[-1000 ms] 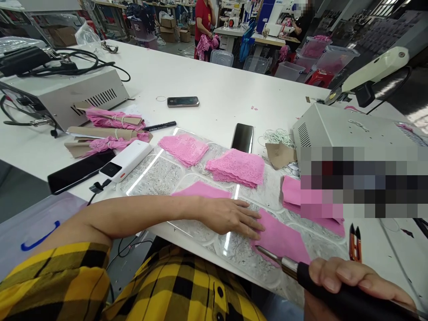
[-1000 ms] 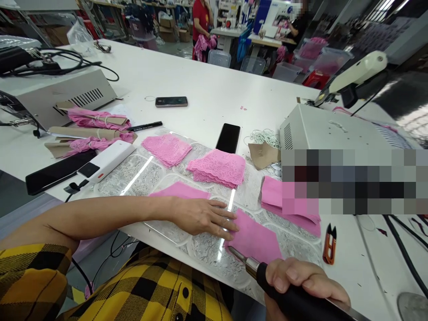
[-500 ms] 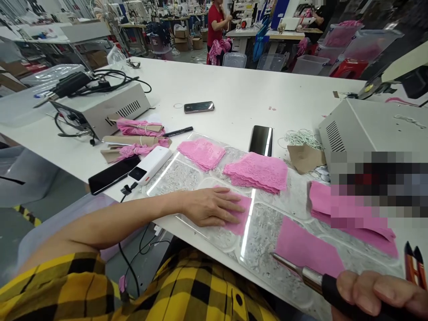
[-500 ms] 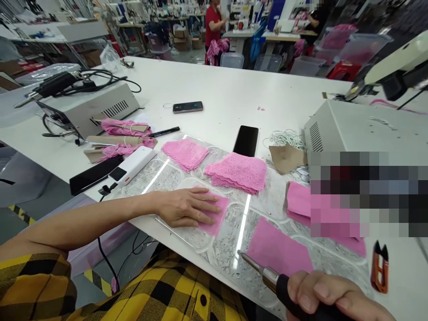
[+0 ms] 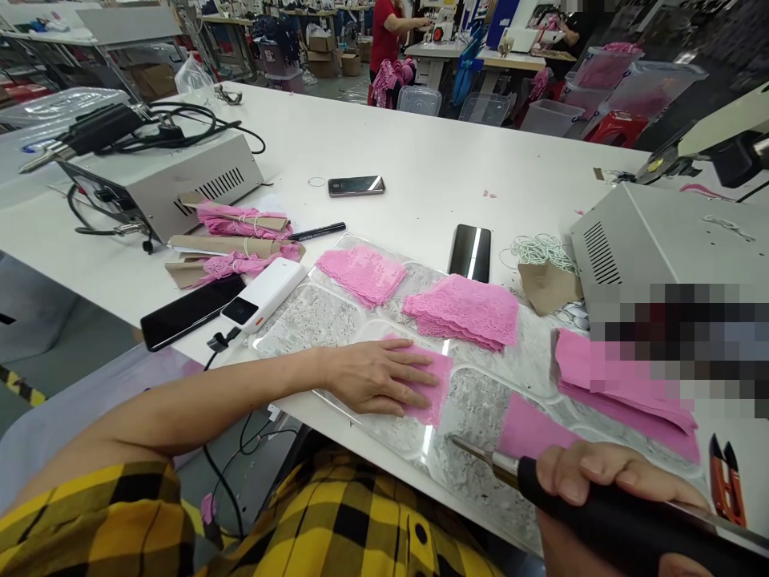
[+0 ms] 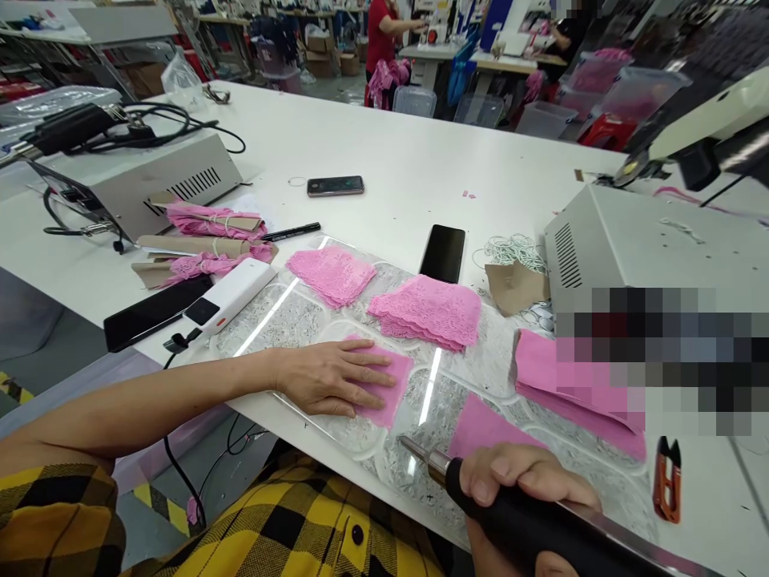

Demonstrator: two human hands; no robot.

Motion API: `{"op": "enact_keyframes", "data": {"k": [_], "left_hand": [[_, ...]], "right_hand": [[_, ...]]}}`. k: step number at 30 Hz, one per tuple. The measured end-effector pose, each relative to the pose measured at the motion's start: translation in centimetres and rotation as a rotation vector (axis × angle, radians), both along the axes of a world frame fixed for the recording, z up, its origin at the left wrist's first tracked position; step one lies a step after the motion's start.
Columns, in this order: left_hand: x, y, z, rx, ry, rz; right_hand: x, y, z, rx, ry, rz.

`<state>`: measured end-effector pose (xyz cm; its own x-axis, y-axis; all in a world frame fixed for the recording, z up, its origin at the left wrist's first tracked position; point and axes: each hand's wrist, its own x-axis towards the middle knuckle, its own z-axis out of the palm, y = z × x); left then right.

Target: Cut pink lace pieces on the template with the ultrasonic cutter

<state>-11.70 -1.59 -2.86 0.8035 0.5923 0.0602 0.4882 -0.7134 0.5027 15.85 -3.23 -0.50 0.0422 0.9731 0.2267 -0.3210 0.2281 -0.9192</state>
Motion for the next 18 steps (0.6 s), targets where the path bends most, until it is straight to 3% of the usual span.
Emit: {"op": "enact_keyframes", "data": {"k": [8,18], "left_hand": [[0.0,0.0,-0.3,0.021,0.021,-0.011],[-0.1,-0.1,-0.4,0.053,-0.015,-0.015]], "right_hand": [[-1.6,0.1,0.8,0.018,0.003,-0.011],[-1.8,0.6,0.4,0.078,-0.010,0.015]]}}
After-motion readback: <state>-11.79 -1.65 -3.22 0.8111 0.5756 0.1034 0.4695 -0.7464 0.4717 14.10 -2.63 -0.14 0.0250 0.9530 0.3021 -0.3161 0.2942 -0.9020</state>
